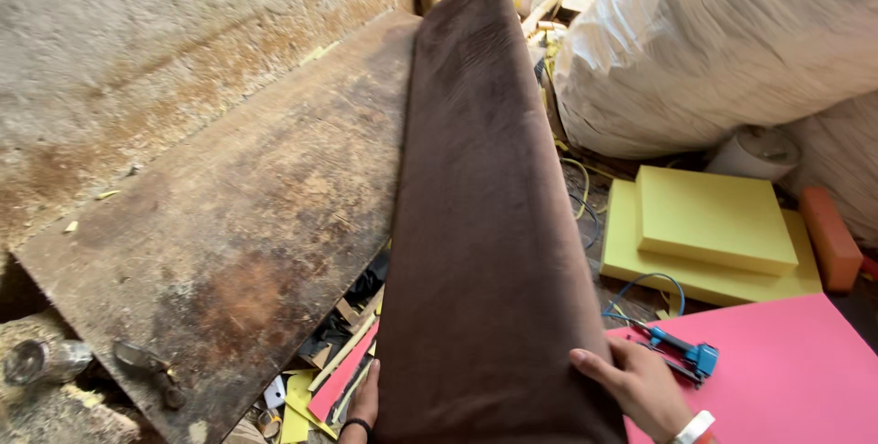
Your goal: The person staples brown fabric onto a rectangular board using a pneumatic staple gun, then trims excess fabric with scissors. They fold and staple the edges, flip the board to work on the opposite side, and continue trimming and stapling until the fabric is secured around the perimeter.
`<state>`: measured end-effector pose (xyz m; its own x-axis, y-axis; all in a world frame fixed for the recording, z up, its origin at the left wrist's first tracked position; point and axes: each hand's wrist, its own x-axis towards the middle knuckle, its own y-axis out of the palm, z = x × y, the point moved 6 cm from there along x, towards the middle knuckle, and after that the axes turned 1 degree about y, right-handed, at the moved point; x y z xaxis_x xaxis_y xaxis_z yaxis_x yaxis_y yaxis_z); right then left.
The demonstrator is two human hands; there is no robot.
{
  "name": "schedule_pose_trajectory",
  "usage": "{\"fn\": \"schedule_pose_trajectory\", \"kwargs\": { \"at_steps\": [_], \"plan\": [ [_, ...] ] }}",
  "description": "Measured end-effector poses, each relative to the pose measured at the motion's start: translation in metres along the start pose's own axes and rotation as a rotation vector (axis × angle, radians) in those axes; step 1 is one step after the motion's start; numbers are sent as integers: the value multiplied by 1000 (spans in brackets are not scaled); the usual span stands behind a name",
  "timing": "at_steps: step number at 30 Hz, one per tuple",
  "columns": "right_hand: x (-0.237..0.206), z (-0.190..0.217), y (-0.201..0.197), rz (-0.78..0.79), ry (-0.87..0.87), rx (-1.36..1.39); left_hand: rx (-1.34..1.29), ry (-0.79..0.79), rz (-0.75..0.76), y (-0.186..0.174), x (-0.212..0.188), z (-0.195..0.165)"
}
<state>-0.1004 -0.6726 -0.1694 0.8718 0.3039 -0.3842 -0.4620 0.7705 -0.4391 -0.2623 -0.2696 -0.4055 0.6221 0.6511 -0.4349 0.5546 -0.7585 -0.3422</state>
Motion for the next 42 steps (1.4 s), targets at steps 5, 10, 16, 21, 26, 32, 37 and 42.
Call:
{"fn": "schedule_pose_trajectory", "kwargs": {
  "at_steps": [5, 10, 16, 21, 26, 32, 37, 42],
  "plan": [
    [-35, 131, 79, 93, -374, -177, -38, 240, 20, -39, -1, -65],
    [-50, 229, 153, 147, -611, -335, -431, 435, 421, -74, -32, -180],
    [-35, 292, 230, 406, -693, -342, -390, 301, 596, -162, -47, -262],
    [21, 320, 287, 869, -878, -36, 235, 431, 392, -212, -16, -332],
    [140, 363, 255, 425, -1299, 10, 1000, 357, -104, -225, 41, -390],
    [314, 431, 218, 252, -1252, -142, 1001, 219, -272, -225, 120, -448],
    [404, 471, 237, 286, -1347, -55, 1140, 77, -456, -211, 156, -472],
    [500, 529, 275, 427, -1245, 164, 1102, 36, -517, -189, 215, -504]
  ]
}}
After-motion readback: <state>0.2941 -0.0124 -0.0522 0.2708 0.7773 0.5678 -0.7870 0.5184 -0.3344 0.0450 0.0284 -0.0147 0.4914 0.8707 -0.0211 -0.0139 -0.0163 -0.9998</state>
